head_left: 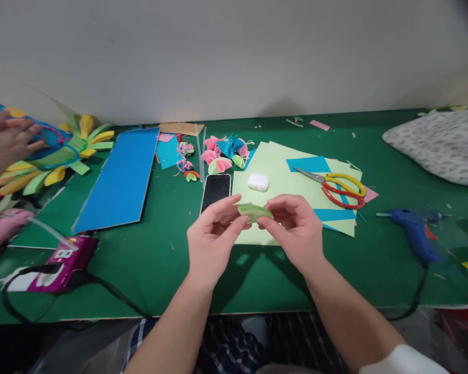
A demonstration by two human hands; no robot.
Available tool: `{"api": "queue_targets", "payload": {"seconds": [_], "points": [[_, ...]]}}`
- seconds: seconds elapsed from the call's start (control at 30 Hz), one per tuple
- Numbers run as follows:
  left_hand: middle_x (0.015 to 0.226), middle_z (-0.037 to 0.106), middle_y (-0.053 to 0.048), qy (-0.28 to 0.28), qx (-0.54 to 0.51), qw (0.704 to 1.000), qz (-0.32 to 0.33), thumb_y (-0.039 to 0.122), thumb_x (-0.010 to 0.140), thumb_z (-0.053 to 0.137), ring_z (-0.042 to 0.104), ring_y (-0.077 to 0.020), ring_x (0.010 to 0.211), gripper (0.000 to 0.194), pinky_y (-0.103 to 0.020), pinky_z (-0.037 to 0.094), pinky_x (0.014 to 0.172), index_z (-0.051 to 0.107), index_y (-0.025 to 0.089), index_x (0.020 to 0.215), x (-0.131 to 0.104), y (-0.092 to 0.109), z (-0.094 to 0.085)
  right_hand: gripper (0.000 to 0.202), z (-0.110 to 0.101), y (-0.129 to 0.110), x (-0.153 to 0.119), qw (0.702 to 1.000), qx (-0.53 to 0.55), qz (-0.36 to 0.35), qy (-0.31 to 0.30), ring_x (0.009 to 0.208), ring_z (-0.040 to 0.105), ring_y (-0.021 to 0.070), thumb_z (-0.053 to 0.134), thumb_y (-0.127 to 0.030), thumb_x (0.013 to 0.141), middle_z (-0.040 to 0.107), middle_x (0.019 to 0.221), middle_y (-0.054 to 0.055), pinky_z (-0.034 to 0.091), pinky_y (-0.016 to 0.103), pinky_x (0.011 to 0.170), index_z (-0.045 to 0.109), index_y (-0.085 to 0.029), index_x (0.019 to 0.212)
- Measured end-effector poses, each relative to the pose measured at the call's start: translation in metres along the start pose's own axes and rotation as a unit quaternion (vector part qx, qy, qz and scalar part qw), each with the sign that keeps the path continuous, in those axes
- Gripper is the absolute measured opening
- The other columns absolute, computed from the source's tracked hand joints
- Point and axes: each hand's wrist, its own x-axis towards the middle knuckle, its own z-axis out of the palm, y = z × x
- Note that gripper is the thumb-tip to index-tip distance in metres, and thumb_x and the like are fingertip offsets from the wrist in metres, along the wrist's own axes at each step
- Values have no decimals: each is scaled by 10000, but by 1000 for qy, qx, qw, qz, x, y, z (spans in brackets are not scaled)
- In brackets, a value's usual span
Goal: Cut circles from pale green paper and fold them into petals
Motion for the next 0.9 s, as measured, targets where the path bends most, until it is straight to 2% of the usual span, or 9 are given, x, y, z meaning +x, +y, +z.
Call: {"api": "queue_targets", "payload": {"seconds": [0.17, 0.33, 0.47, 0.57, 0.7, 0.8, 0.9], "points": [[794, 781, -12, 7, 15, 1000, -7, 222, 720, 836, 740, -150, 702, 255, -234, 638, 652, 777, 218, 969, -1, -4, 0, 270, 1, -2, 2, 999, 25, 38, -5, 713, 703, 130, 807, -189, 745, 693, 845, -37, 621, 245, 634, 676, -288, 959], [791, 771, -5, -4, -2, 1000, -26, 231, 739, 825, 736, -141, 698, 230, -235, 640, 654, 770, 219, 962, -1, -7, -1, 247, 3, -2, -1, 1000, -17, -24, 6, 768, 723, 120, 780, -157, 784, 730, 921, -41, 627, 216, 657, 678, -300, 958], [745, 748, 13, -6, -34, 999, -34, 222, 731, 830, 710, -108, 627, 208, -218, 637, 633, 778, 222, 933, 1, -8, 0, 205, 3, -1, -2, 997, -43, -67, 14, 697, 715, 114, 768, -152, 797, 713, 867, -42, 630, 213, 625, 667, -275, 927], [677, 706, 33, -2, -67, 996, -54, 223, 710, 845, 670, -80, 557, 212, -202, 632, 603, 785, 227, 913, 3, -7, 2, 172, 2, 0, -1, 996, -46, -78, 13, 646, 698, 107, 787, -196, 794, 683, 802, -45, 625, 208, 607, 651, -259, 877], [545, 592, 74, 9, -124, 989, -84, 235, 663, 877, 612, -53, 476, 214, -168, 613, 548, 790, 237, 859, 6, -3, 3, 168, 1, 0, 1, 996, -51, -75, 2, 659, 704, 126, 798, -281, 802, 689, 814, -23, 632, 232, 606, 649, -255, 874], [504, 527, 91, 11, -136, 985, -101, 242, 655, 883, 595, -45, 454, 221, -153, 606, 545, 787, 231, 853, 8, 0, 2, 121, 1, -1, 1, 992, -58, -109, -11, 685, 698, 127, 762, -237, 840, 699, 849, -10, 625, 239, 619, 661, -257, 903], [517, 531, 88, 7, -133, 984, -114, 244, 646, 888, 612, -54, 474, 236, -157, 608, 544, 783, 223, 857, 9, 2, 0, 130, -1, -1, 2, 985, -78, -152, -30, 725, 688, 129, 717, -174, 876, 712, 902, 6, 610, 244, 637, 672, -257, 965]]}}
